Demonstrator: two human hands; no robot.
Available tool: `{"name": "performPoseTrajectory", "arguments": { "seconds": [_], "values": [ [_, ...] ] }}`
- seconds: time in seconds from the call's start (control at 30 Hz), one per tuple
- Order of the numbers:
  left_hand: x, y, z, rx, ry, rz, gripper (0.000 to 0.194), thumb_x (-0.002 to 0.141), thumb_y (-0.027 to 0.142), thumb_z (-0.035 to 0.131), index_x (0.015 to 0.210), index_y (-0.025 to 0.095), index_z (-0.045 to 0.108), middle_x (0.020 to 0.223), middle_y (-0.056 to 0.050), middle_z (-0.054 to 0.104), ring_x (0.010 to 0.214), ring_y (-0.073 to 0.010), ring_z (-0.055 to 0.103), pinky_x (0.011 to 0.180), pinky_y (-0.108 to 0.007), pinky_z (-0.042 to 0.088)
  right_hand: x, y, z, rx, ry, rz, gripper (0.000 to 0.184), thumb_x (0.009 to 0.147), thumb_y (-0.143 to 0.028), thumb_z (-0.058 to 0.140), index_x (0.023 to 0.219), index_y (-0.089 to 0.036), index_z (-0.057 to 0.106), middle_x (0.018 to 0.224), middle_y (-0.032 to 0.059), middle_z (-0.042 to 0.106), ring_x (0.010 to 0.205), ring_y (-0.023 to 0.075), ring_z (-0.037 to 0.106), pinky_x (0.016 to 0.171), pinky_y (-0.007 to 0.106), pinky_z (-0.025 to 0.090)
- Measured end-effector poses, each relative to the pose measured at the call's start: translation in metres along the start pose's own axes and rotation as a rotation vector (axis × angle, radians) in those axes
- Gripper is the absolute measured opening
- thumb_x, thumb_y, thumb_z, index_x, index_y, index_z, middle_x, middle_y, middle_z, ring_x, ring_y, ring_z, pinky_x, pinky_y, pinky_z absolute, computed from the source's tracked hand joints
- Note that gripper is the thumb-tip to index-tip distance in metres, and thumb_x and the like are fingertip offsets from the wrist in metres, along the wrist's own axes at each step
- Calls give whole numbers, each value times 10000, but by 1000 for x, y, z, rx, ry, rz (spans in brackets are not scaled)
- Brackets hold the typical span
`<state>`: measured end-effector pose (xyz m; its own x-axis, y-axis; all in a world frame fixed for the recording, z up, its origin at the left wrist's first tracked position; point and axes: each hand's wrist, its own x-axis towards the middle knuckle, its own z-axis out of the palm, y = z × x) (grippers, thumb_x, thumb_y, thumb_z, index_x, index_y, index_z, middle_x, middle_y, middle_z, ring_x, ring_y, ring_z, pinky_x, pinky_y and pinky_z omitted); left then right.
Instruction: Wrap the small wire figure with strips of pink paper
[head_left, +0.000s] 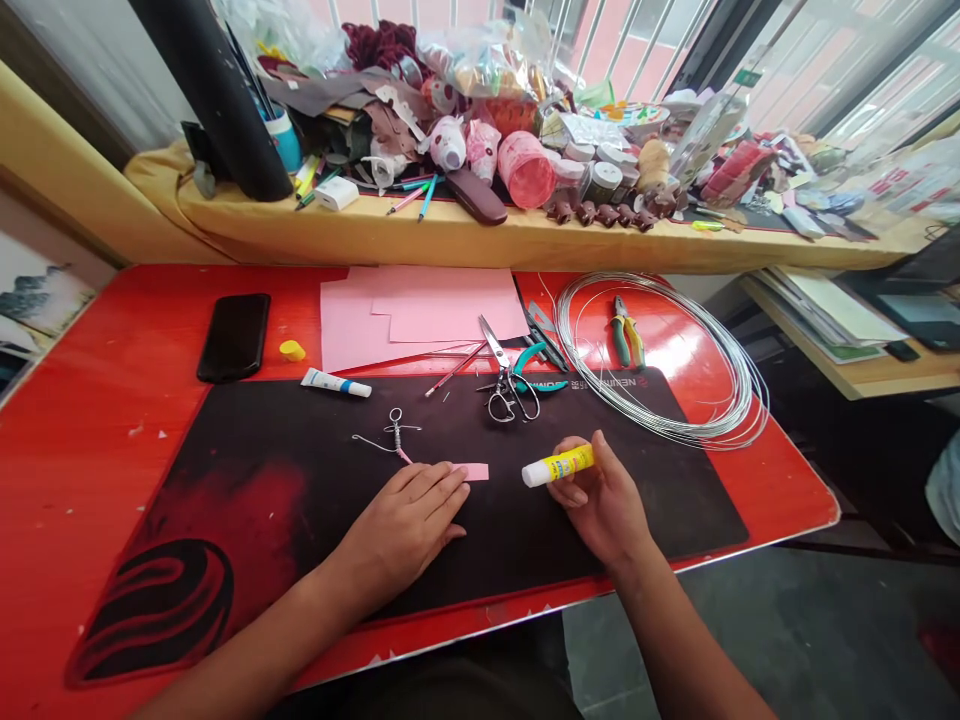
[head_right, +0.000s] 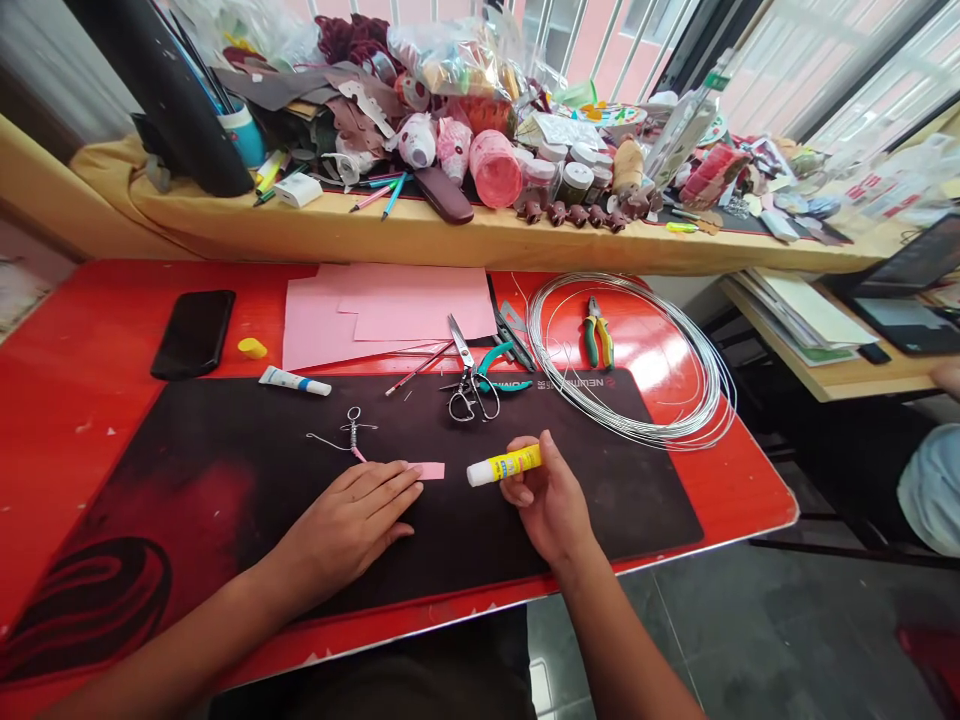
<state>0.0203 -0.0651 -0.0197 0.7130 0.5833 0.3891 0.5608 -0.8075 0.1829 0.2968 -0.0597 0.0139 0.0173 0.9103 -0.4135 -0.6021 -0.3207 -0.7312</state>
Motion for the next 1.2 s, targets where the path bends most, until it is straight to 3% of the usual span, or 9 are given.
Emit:
{"name": "performPoseTrajectory", "arguments": {
  "seconds": [0.2,0.37,0.43,0.6,0.93,1.2],
  "values": [
    [2,0,0,27,19,-19,302,1054,231,571,1302,106,689,1461,-165,678,1333,-308,629,1098,-479,489,10,0,18,-193,-73,-98,513,908,-680,716,855,-172,763,586,-33,495,466,81,366,490,241,294],
    [-2,-2,-2,35,49,-69,300,1061,215,560,1313,105,681,1347,-142,744,1254,-306,669,1087,-477,491,13,-3,28,-638,-172,-284,501,989,-665,619,900,-192,759,601,-24,494,533,139,446,521,278,317],
    [-2,-3,-1,35,50,-61,303,1071,227,544,1310,101,682,1300,-131,764,1218,-303,683,1072,-470,498,12,-4,34,-830,-201,-381,473,1017,-635,590,924,-202,758,622,-11,536,564,162,490,551,296,366],
    [-1,-2,2,45,60,-56,299,1065,208,551,1298,73,683,1279,-148,765,1188,-312,691,1048,-471,510,14,1,50,-1151,-294,-644,355,1058,-512,575,935,-221,737,900,64,737,826,223,667,765,342,498],
    [-4,-2,2,-57,2,-126,383,1060,211,547,1421,93,598,1403,-155,700,1262,-307,644,1086,-481,496,17,13,58,-1393,-452,-615,292,1024,-516,650,1025,-230,706,945,53,737,840,208,687,771,316,513],
    [-1,1,3,-13,3,-164,386,1053,222,532,1398,78,629,1316,-171,729,1228,-321,643,1051,-492,506,24,19,59,-1594,-403,-606,260,1078,-457,575,1053,-225,688,1008,76,790,841,230,748,730,315,500]
  ]
}}
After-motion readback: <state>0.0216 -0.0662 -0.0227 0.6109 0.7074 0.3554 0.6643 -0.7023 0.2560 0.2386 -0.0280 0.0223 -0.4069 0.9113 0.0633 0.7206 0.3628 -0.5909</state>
